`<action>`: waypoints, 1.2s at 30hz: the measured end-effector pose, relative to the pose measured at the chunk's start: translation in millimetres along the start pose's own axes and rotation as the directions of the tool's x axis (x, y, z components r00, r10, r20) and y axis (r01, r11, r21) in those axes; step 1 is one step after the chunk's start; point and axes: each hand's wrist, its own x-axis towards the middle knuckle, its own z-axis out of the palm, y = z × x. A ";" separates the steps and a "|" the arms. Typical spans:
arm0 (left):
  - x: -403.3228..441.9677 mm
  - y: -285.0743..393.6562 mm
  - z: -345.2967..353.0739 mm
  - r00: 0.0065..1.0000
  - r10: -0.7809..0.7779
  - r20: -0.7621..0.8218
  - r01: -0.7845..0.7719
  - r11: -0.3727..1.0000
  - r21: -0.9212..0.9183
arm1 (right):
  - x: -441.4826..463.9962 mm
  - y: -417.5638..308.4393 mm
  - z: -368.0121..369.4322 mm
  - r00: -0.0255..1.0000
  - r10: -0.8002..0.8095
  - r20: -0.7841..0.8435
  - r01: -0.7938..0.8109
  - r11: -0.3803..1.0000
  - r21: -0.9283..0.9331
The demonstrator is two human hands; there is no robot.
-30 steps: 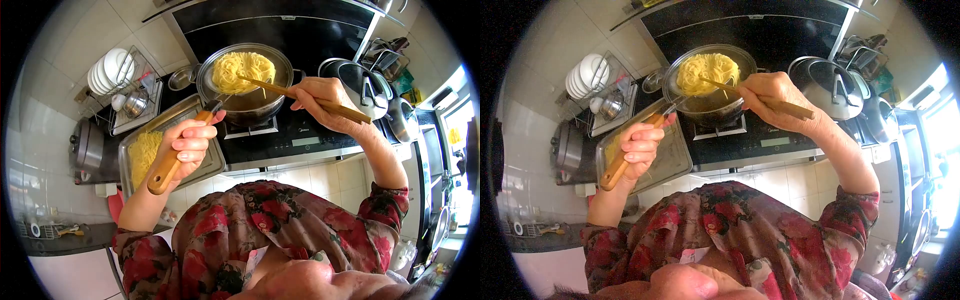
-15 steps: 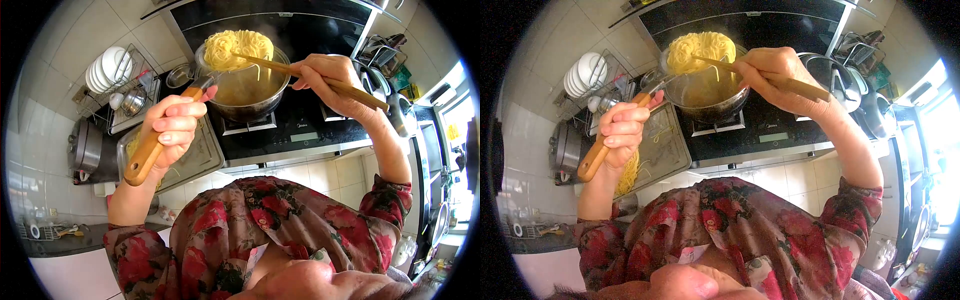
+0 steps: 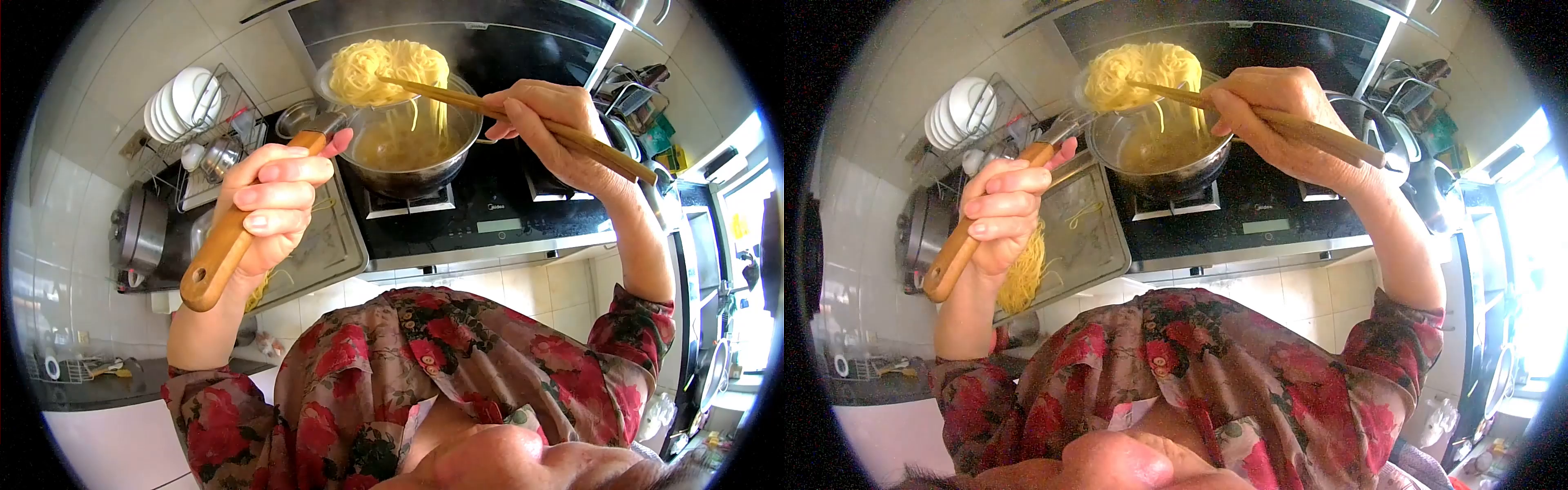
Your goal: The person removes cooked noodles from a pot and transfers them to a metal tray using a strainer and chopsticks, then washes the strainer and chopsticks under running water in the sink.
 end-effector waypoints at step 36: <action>-5.8 -4.2 3.0 1.000 0.024 -0.015 -0.024 1.000 0.008 | 0.5 -9.3 2.6 0.998 -0.031 -0.059 0.028 0.999 -0.040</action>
